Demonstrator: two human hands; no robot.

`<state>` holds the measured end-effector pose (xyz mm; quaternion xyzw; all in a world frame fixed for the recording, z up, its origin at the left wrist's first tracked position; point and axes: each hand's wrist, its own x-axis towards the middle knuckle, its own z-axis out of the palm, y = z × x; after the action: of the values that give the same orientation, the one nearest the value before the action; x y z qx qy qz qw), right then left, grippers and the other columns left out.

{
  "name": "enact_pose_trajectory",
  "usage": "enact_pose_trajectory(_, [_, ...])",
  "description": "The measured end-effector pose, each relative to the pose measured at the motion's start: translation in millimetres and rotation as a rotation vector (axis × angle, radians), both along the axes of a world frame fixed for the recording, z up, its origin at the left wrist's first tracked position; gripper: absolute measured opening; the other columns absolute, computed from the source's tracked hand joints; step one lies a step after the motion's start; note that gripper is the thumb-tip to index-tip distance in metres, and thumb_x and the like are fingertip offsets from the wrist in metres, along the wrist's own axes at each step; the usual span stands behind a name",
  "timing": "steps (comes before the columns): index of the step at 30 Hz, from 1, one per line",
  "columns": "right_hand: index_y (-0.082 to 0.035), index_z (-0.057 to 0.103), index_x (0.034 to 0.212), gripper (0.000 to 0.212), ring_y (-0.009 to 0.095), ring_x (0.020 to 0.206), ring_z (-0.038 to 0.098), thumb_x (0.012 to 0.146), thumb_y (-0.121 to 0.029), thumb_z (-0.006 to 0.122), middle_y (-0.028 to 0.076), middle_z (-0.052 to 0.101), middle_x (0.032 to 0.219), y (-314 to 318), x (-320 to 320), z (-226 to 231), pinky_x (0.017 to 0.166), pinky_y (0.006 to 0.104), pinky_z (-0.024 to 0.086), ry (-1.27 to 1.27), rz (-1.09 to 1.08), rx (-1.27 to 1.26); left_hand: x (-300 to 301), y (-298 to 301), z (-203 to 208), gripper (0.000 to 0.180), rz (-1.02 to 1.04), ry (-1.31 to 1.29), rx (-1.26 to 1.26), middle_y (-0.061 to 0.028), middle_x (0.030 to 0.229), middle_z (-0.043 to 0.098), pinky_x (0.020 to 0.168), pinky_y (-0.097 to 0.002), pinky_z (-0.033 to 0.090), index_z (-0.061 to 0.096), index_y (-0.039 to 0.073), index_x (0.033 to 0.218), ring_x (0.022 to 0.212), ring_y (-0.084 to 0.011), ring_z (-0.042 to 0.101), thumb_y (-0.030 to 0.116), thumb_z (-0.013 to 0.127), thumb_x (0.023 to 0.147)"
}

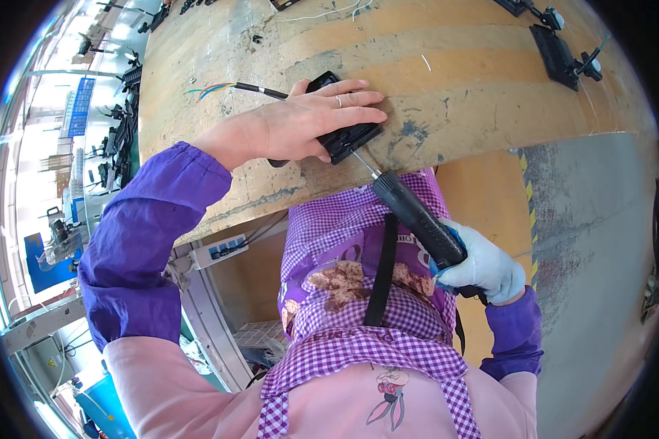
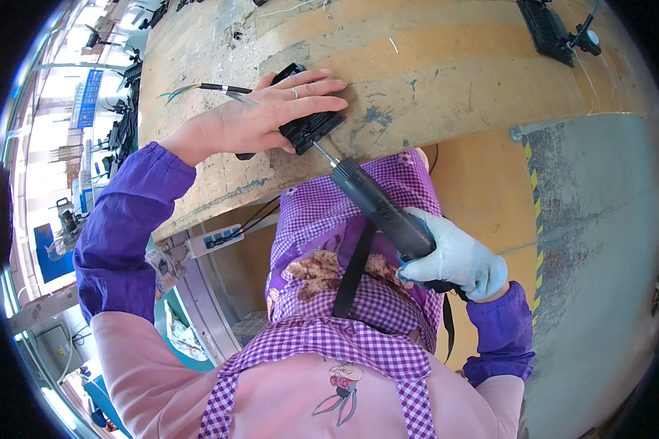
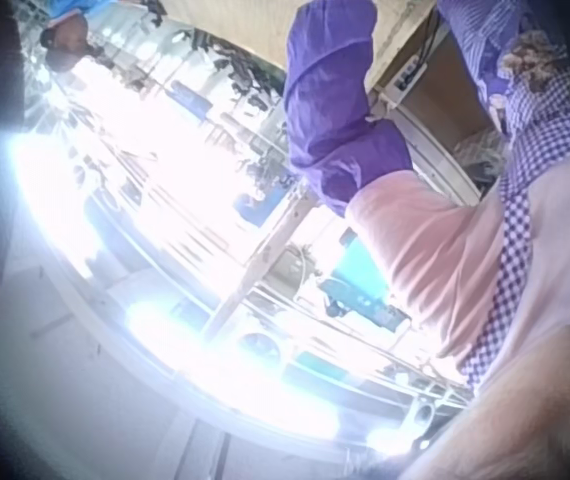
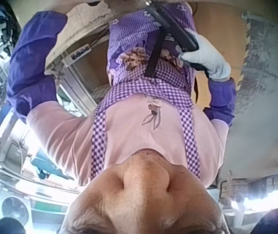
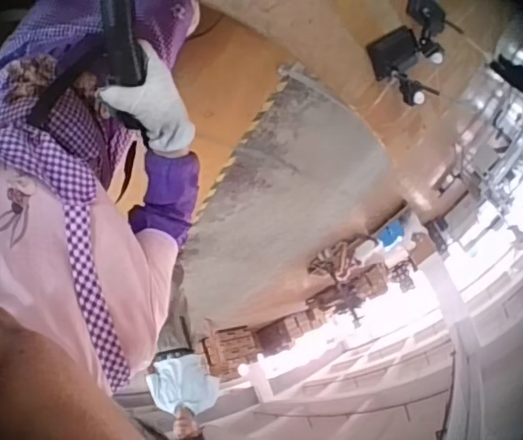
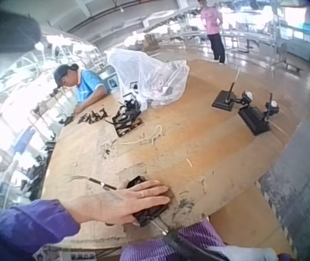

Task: The person screws brackets and a sensor module onto an electronic device housing using an electric screwdriver.

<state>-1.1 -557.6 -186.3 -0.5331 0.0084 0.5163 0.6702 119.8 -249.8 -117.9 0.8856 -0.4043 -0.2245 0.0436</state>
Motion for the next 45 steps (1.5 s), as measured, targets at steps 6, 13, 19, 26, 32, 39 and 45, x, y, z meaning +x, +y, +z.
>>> enact_pose_trajectory(6, [-0.004,0.054,0.124,0.069,0.014,0.081,0.053,0.061,-0.021,0.076,0.001,0.056,0.089,-3.8,6.6,12.5,0.077,0.0282,0.045,-0.092,0.080,-0.080,1.4,3.2,-2.3,0.091,-0.022,-0.021,-0.028,0.0024,0.158,0.025,0.111,-0.0614,0.023,0.037,0.027,0.145,0.146,-0.0234,0.019,0.009,0.080,0.067])
enact_pose_trajectory(13, [-0.004,0.055,0.118,0.062,0.012,0.077,0.052,0.061,-0.018,0.077,0.001,0.056,0.089,-3.3,14.8,26.7,0.071,0.0274,0.046,-0.059,0.110,-0.113,-1.3,1.4,-0.1,0.080,-0.037,-0.032,-0.007,-0.0009,0.155,0.030,0.108,-0.0584,0.026,0.044,0.027,0.138,0.145,-0.0248,0.022,0.008,0.078,0.069])
enact_pose_trajectory(19, [-0.005,0.055,0.117,0.061,0.010,0.074,0.052,0.062,-0.015,0.078,-0.001,0.055,0.087,1.0,5.7,28.7,0.068,0.0266,0.046,-0.026,0.059,-0.108,1.9,4.1,-5.5,0.077,-0.069,-0.063,-0.047,-0.0014,0.152,0.033,0.105,-0.0615,0.030,0.045,0.028,0.135,0.144,-0.0249,0.024,0.006,0.078,0.069])
enact_pose_trajectory(26, [-0.005,0.055,0.116,0.060,0.010,0.074,0.052,0.062,-0.017,0.079,-0.001,0.054,0.086,1.5,6.1,29.1,0.068,0.0262,0.045,-0.001,0.060,-0.071,0.7,4.9,-4.5,0.081,-0.069,-0.080,-0.041,-0.0012,0.151,0.035,0.103,-0.0652,0.032,0.042,0.030,0.138,0.144,-0.0241,0.024,0.004,0.076,0.070])
enact_pose_trajectory(32, [-0.004,0.053,0.124,0.069,0.010,0.075,0.052,0.062,-0.018,0.079,-0.001,0.054,0.086,3.6,3.3,33.6,0.068,0.0260,0.045,-0.007,0.056,-0.096,0.9,5.7,-8.1,0.086,-0.068,-0.099,-0.064,0.0000,0.151,0.034,0.102,-0.0652,0.033,0.040,0.031,0.140,0.144,-0.0233,0.024,0.004,0.078,0.068])
enact_pose_trajectory(39, [-0.003,0.050,0.131,0.076,0.011,0.077,0.051,0.062,-0.019,0.079,0.000,0.053,0.087,6.9,-1.6,31.6,0.071,0.0276,0.044,-0.124,0.080,-0.179,-0.4,4.6,-7.0,0.083,-0.081,-0.112,-0.049,-0.0006,0.150,0.036,0.103,-0.0655,0.033,0.042,0.029,0.138,0.144,-0.0229,0.025,0.004,0.079,0.068])
enact_pose_trajectory(45, [-0.006,0.057,0.113,0.061,0.008,0.070,0.053,0.056,-0.016,0.077,-0.002,0.056,0.081,13.3,-6.6,30.5,0.064,0.0248,0.045,-0.236,0.018,-0.238,-1.1,3.1,-6.1,0.077,-0.056,-0.088,-0.052,-0.0006,0.149,0.036,0.101,-0.0655,0.034,0.046,0.027,0.134,0.144,-0.0232,0.025,0.004,0.078,0.069])
